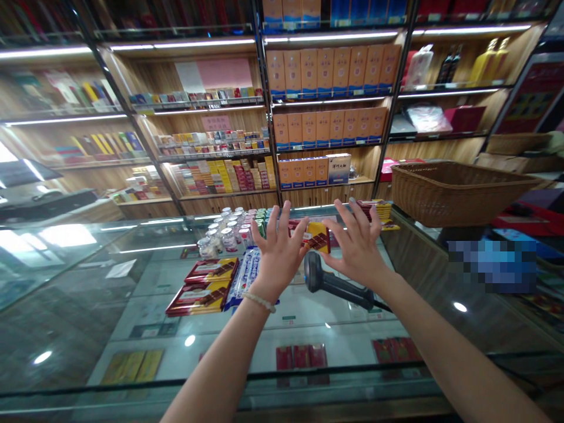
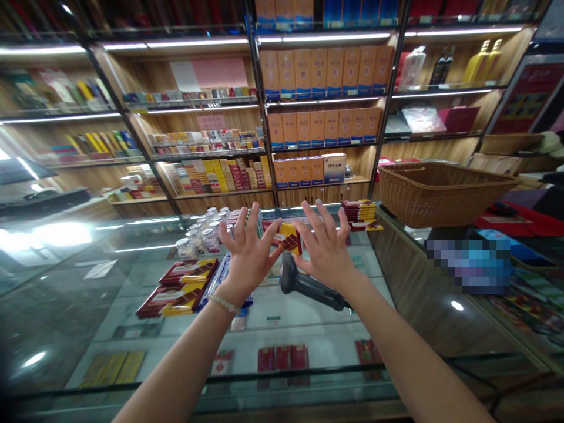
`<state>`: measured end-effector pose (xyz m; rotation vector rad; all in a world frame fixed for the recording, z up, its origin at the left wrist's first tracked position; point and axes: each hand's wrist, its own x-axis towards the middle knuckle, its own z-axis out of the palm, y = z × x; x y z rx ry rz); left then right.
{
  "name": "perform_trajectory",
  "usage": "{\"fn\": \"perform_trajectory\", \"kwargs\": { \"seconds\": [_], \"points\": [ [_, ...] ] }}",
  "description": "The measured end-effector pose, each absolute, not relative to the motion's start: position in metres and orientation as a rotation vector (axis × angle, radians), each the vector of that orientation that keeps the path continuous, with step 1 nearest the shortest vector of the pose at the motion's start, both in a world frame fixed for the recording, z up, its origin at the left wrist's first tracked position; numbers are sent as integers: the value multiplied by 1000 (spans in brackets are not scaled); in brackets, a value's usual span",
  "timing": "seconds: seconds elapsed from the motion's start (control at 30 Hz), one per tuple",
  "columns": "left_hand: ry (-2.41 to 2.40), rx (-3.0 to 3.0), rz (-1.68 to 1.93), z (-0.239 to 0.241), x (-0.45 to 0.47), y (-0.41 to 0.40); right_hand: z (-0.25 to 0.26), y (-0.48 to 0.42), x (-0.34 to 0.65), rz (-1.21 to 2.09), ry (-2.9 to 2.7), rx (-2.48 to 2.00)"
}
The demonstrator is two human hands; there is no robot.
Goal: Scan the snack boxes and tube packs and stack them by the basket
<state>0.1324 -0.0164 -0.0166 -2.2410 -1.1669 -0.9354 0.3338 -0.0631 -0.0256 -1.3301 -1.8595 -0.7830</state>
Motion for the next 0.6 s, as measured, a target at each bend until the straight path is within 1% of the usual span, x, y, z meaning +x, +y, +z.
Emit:
{"fn": "perform_trajectory", "kwargs": {
  "seconds": [0.17, 0.3, 0.47, 0.6],
  "points": [
    [-1175, -2258, -980, -18, 132, -14, -25, -64, 341, -745, -1940, -1310],
    [-1219, -2252, -1048, -17, 130, -14, -24, -61, 353, -646, -1884, -1296],
    [-1302, -2298, -1084, -12, 131, -18, -29, -48, 364, -542, -1750, -1394],
    [-1323, -2418, -1140, -11, 133, -18, -38, -39, 370, -487, -1789, -1465]
  ]
}}
